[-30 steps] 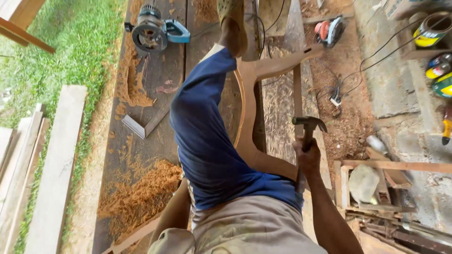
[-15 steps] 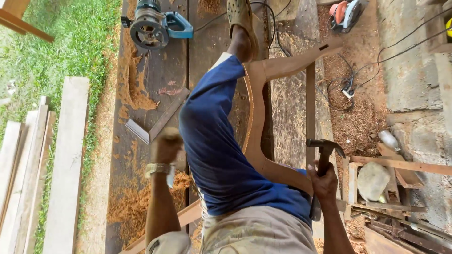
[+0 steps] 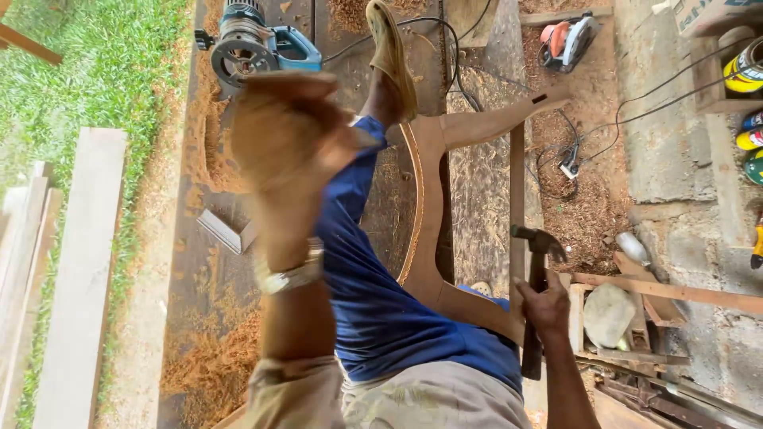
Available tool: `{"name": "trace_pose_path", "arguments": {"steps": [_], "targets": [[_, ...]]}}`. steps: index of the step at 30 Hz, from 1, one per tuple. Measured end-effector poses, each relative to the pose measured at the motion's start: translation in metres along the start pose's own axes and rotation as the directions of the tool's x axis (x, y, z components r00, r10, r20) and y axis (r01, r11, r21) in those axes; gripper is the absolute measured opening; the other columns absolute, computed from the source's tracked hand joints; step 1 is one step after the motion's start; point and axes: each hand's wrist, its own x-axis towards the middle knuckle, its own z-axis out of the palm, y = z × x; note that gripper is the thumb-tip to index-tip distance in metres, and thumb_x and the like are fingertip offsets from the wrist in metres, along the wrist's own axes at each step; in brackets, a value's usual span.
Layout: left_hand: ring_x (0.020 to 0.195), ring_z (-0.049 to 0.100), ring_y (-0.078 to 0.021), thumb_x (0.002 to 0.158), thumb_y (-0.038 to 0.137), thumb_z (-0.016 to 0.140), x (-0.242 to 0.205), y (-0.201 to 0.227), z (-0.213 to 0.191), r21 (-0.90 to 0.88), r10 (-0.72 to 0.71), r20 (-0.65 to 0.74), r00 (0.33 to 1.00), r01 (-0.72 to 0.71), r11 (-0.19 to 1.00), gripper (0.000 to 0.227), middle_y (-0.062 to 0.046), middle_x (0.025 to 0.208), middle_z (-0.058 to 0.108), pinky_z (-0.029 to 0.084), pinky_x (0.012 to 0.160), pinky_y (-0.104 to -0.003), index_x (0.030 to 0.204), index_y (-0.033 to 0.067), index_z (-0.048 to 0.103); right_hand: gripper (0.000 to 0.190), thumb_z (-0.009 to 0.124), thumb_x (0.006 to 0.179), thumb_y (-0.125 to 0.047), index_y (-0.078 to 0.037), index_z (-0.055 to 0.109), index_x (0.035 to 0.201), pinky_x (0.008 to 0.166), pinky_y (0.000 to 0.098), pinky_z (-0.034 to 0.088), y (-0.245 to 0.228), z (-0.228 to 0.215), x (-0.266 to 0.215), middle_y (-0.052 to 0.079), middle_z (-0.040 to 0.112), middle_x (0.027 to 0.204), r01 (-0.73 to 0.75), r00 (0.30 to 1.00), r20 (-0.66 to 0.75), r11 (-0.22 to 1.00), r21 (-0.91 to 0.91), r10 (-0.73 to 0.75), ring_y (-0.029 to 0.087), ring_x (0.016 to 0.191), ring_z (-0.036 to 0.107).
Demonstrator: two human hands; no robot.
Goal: The person assembles a wooden chair frame, hammering wooden dowels into the joints with a claw hammer. They reposition and flip the frame on the workbench and on their lap to reach different joints, driving pegs one at a time by hand.
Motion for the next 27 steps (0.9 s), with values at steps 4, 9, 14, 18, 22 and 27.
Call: {"name": "trace_pose_path", "arguments": {"steps": [4,9,14,18,22,27], "targets": [[0.086,0.062,-0.0103,0.091,0.012,0.083,-0.025,-0.060,0.062,-0.479,-0.433,0.027,0.901,0.392,0.786,0.050,-0.003,0.101,0.066,0.052,0.076,-0.024,0.132,0.0046,0.056,0.047,0.078,0.082,-0.019,-0.003,0.064,0.124,0.046,0.0354,0.051,0.004,0.018,-0.003,0.012,0.068,0.069,-0.028,0.992,0.129,0.994,0.104,0.015,0.019,0.050,0.062],[0.101,0.064,-0.0110,0.095,0.007,0.081,-0.080,-0.172,0.086,-0.528,-0.455,0.047,0.889,0.409,0.744,0.044,-0.001,0.113,0.068,0.055,0.090,-0.026,0.132,0.0020,0.058,0.066,0.077,0.078,-0.017,-0.007,0.058,0.140,0.055,0.0368,0.055,0.007,0.049,0.000,0.013,0.073,0.078,-0.001,0.980,0.197,0.999,-0.033,0.007,0.022,0.060,0.068],[0.090,0.065,-0.0088,0.090,0.012,0.084,-0.067,-0.192,0.107,-0.254,-0.465,0.005,0.885,0.451,0.856,0.038,0.000,0.104,0.069,0.056,0.079,-0.025,0.119,0.0044,0.060,0.070,0.075,0.075,-0.018,-0.007,0.057,0.141,0.060,0.0367,0.058,0.012,0.065,0.000,0.017,0.075,0.080,0.038,0.964,0.264,0.999,-0.038,-0.027,0.023,0.064,0.071],[0.079,0.062,-0.0077,0.091,0.015,0.085,-0.068,-0.227,0.122,-0.216,-0.479,0.005,0.878,0.469,0.856,0.032,0.001,0.091,0.066,0.054,0.070,-0.024,0.106,0.0065,0.058,0.071,0.080,0.075,-0.021,-0.005,0.055,0.140,0.063,0.0361,0.058,0.048,0.065,0.006,0.018,0.075,0.089,0.114,0.961,0.258,0.993,-0.026,-0.104,0.022,0.070,0.072],[0.076,0.058,-0.0078,0.091,0.018,0.085,-0.077,-0.250,0.126,-0.252,-0.548,0.109,0.829,0.556,0.792,0.029,0.001,0.086,0.064,0.051,0.068,-0.025,0.098,0.0043,0.060,0.072,0.075,0.078,-0.023,-0.009,0.053,0.145,0.064,0.0413,0.058,0.020,0.044,-0.005,0.022,0.078,0.091,-0.193,0.925,0.311,0.975,-0.114,0.220,0.029,0.067,0.072],[0.076,0.058,-0.0082,0.091,0.024,0.083,-0.092,-0.248,0.116,-0.182,-0.549,0.119,0.827,0.562,0.807,0.028,0.001,0.083,0.066,0.051,0.070,-0.026,0.093,0.0030,0.065,0.070,0.077,0.078,-0.026,-0.010,0.055,0.143,0.067,0.0389,0.058,0.035,0.037,-0.013,0.020,0.077,0.094,-0.086,0.937,0.320,0.981,-0.173,0.138,0.025,0.072,0.073]]}}
